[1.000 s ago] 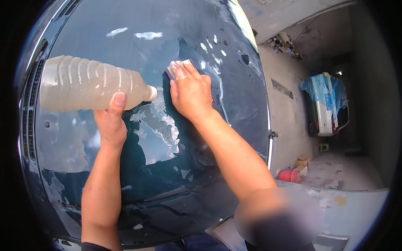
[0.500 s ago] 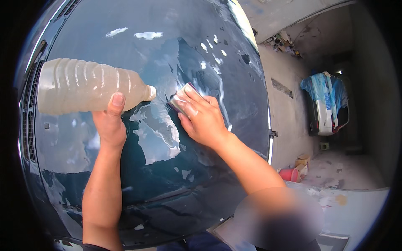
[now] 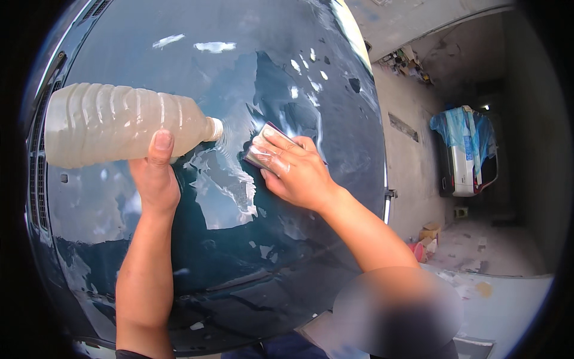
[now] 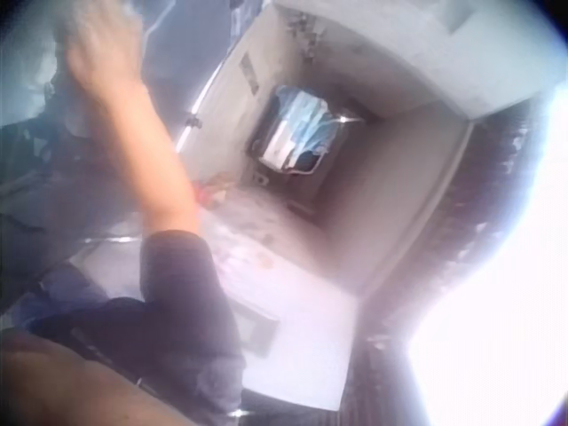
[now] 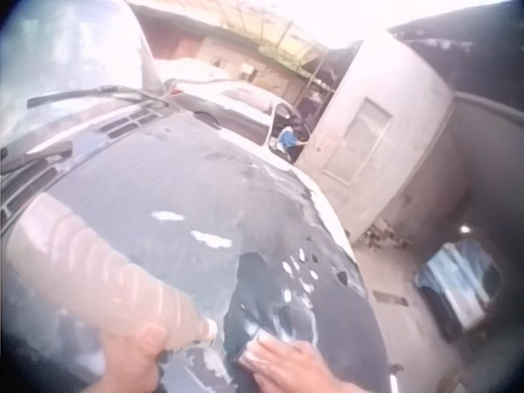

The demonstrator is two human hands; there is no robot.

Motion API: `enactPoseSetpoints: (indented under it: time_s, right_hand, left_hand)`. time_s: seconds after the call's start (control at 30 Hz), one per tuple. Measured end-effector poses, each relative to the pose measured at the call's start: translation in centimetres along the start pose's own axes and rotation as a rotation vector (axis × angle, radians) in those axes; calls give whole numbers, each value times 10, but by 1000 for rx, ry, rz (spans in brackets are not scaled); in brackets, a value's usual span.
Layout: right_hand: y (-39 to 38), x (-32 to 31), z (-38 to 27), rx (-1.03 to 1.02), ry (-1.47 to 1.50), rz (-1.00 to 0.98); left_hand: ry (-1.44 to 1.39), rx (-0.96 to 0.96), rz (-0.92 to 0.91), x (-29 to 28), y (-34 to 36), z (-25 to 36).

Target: The person pours liquid from a plastic bottle onto a car hood and rubs the surface with a sanding block. The person repeatedly wets the surface and sands the same area, occasionally pausing to feel the surface with a hand.

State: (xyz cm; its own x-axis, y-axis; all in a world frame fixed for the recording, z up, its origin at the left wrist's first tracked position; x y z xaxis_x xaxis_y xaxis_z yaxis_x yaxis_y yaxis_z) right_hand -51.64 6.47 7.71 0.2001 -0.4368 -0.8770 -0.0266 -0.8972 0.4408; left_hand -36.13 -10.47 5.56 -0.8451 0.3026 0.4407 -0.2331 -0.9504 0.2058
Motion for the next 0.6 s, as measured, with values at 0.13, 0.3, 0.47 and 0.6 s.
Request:
enactPoseSetpoints:
  time_s: [0.13,0.3,0.47,0.6]
  right_hand:
    - [44,16,-4,-26,94,53]
    - [-5,1,-4,24,9,-29]
    - [38,13,9,51,10,27]
    - [15,6,-2,74,-26,32]
  left_hand:
    - [-13,-21,-51,-1,1,-7]
    - [-43,17,24,-8,2,-5]
    - [3,19,-57,1,1,-1]
    - [9,24,-11,-8,4,2]
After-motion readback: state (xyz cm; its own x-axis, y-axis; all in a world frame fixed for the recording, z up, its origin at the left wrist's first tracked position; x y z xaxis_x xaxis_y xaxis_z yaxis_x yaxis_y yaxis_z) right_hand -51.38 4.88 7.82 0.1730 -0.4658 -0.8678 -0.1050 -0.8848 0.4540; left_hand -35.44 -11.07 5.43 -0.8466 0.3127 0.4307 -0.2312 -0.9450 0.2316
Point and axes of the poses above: each hand's wrist, its own y-axis towards the middle knuckle, its own x-axis out of the palm, z = x × y, the point moved 7 cm from there along y, towards the middle knuckle, and after that the axes turned 8 degrees about z, right-handed, at the moved point
